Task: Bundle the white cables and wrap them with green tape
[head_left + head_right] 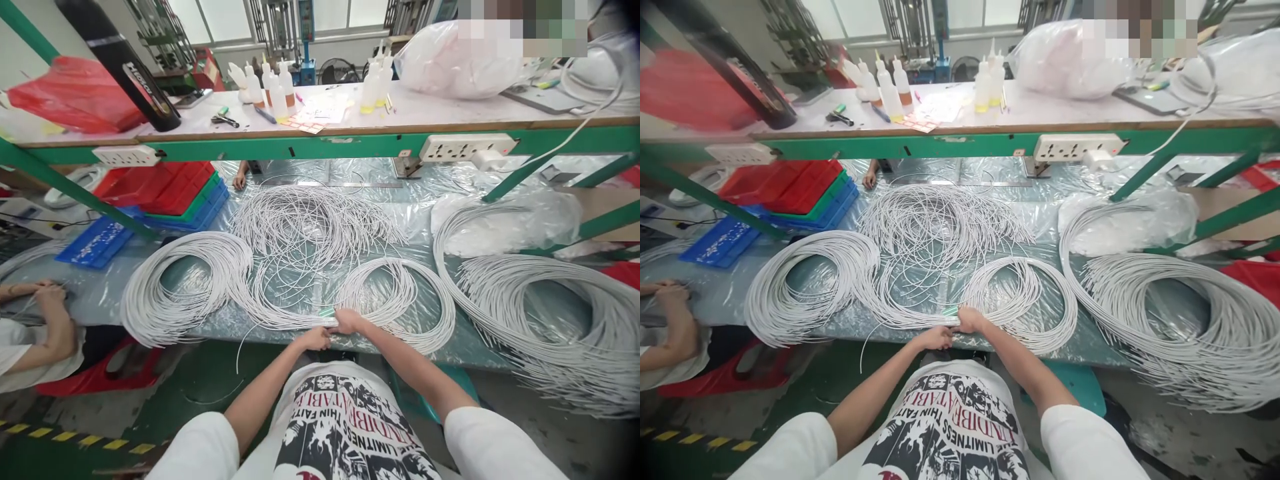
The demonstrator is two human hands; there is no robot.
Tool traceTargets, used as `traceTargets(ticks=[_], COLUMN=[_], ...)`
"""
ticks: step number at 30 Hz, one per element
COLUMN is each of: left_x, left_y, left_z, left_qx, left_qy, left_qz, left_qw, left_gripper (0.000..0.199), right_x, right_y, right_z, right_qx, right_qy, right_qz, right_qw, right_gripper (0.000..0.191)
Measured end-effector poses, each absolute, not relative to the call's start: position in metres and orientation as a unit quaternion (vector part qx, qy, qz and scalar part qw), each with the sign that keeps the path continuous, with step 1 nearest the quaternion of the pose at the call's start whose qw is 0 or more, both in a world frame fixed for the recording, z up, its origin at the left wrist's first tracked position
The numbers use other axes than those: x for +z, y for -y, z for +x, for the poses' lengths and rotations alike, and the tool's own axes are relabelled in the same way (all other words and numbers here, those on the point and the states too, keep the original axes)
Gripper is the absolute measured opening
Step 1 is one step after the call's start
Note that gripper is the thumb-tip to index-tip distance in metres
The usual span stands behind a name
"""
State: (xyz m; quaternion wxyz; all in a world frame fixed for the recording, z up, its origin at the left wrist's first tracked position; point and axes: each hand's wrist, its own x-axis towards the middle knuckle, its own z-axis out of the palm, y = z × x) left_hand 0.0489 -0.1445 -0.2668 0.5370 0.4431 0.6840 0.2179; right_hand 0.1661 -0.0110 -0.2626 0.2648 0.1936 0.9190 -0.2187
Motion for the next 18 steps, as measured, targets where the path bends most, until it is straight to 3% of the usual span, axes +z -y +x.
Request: traceTargets(ticks=[6,12,18], left_x=[-0.253,-0.242,-0.297], left_y=[0.099,0.07,0.062], left_z=[0.009,0.03,0.014], left_qx=[0.159,0.038,-0.001], left_qy=[-0.742,-0.695,-0.658], left_qz=[0.476,0.577,0.698], left_qw=[0.444,0.426,0.281], left_gripper=[0.028,0.023,0.042], right_x=[-0.268,-0.249,-0.279], right_y=[0.024,0.028,0.016], right_z=[0.176,0.179,0.165], right_qx=[-0.22,-0.224,-0.247], right_qy=[-0.922,-0.916,-0.891], right_qz=[0.213,0.232,0.269], right_qw=[0.237,0.237,0.271], right_gripper=[0.051,0.043,0.015])
